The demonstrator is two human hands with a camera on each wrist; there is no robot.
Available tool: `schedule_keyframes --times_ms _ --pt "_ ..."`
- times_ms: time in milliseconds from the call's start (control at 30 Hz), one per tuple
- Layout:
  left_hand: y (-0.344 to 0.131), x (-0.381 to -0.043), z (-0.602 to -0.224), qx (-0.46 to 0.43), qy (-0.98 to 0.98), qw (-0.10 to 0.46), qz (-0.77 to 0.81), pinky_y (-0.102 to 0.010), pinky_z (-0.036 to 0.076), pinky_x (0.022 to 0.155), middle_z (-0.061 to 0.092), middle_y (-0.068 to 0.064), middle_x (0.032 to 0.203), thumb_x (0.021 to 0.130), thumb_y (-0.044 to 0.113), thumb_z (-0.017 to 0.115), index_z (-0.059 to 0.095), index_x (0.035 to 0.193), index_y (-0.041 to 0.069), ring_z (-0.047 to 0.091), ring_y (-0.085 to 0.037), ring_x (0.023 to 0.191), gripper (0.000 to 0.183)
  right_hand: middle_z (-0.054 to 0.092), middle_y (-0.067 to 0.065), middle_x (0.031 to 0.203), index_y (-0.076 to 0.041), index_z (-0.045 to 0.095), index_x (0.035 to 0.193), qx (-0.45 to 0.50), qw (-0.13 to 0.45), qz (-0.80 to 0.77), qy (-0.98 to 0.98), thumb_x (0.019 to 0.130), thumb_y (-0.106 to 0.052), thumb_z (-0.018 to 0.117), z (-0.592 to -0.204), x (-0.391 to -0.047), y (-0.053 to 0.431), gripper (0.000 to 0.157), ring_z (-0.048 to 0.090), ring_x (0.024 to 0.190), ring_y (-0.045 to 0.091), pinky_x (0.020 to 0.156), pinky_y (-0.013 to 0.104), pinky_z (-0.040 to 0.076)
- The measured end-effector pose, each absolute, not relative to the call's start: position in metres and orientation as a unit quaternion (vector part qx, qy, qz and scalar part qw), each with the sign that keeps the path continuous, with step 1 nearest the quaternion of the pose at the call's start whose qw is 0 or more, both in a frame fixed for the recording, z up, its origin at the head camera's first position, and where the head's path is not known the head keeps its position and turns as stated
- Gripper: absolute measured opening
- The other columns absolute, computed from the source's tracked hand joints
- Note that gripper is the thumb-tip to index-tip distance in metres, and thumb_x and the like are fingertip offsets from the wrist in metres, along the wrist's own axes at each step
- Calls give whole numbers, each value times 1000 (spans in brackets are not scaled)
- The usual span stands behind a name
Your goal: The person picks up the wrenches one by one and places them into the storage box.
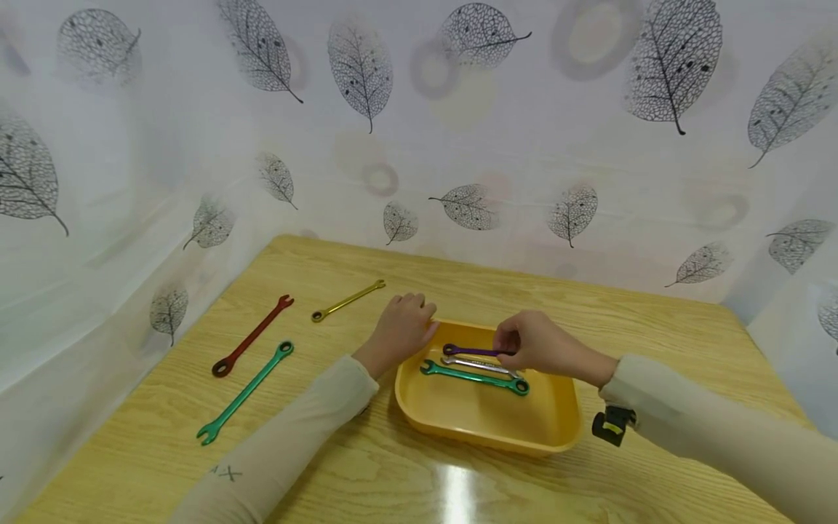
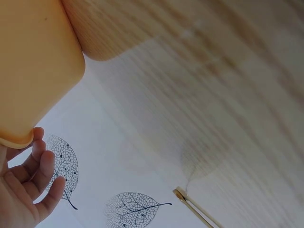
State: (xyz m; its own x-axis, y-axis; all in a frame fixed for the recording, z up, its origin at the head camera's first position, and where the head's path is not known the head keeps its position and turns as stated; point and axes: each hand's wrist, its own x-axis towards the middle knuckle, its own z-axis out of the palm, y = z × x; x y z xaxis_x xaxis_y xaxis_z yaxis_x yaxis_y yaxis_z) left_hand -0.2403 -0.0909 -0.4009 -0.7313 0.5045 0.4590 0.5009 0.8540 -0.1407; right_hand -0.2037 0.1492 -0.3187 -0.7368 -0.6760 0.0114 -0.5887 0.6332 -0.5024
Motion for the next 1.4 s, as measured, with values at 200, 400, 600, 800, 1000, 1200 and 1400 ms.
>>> schedule_keyframes --times_ms 200,400,600,800,1000,1200,1400 --pt "-91 -238 -398 -275 -928 250 1 -33 50 73 61 -4 80 89 31 61 65 89 12 59 -19 75 19 61 -2 64 -7 67 73 -346 104 -239 901 76 -4 70 -324 -207 139 5 48 56 4 54 20 45" --pt "-91 -238 -397 -273 -930 246 0 -33 50 73 60 -4 80 89 31 61 64 89 12 59 -18 75 19 61 -1 64 -8 67 72 -322 114 -232 911 77 -6 71 -328 -211 130 7 49 56 6 54 21 45" --pt "-91 -239 -399 -273 -929 250 10 -33 50 73 60 -4 80 89 32 61 64 89 12 59 -18 75 20 62 -1 64 -7 67 71 -319 115 -223 914 75 -7 73 -333 -215 123 7 50 56 6 55 20 45" --pt "-91 -240 -400 -271 -929 251 3 -34 50 74 61 -4 80 89 31 62 65 89 12 59 -19 75 19 64 0 65 -6 68 70 -326 115 -215 913 75 -7 74 -339 -217 116 7 52 57 5 56 19 46" --pt "-91 -239 -399 -270 -930 250 4 -34 50 74 61 -4 81 89 31 62 64 89 12 59 -19 76 19 65 1 65 -7 69 70 -332 131 -212 910 74 -5 73 -349 -221 113 6 53 55 4 54 19 47" --pt "-90 -239 -398 -269 -929 254 7 -34 50 73 60 -4 81 89 31 62 64 88 12 59 -19 76 19 65 0 64 -8 70 69 -346 145 -209 903 74 -3 72 -355 -223 111 7 53 53 5 53 19 47" --pt "-91 -239 -398 -269 -928 257 8 -33 50 73 60 -4 81 88 31 62 63 87 12 59 -19 75 19 64 0 62 -8 69 68 -340 160 -198 905 73 -1 72 -356 -222 108 9 49 51 5 50 20 44"
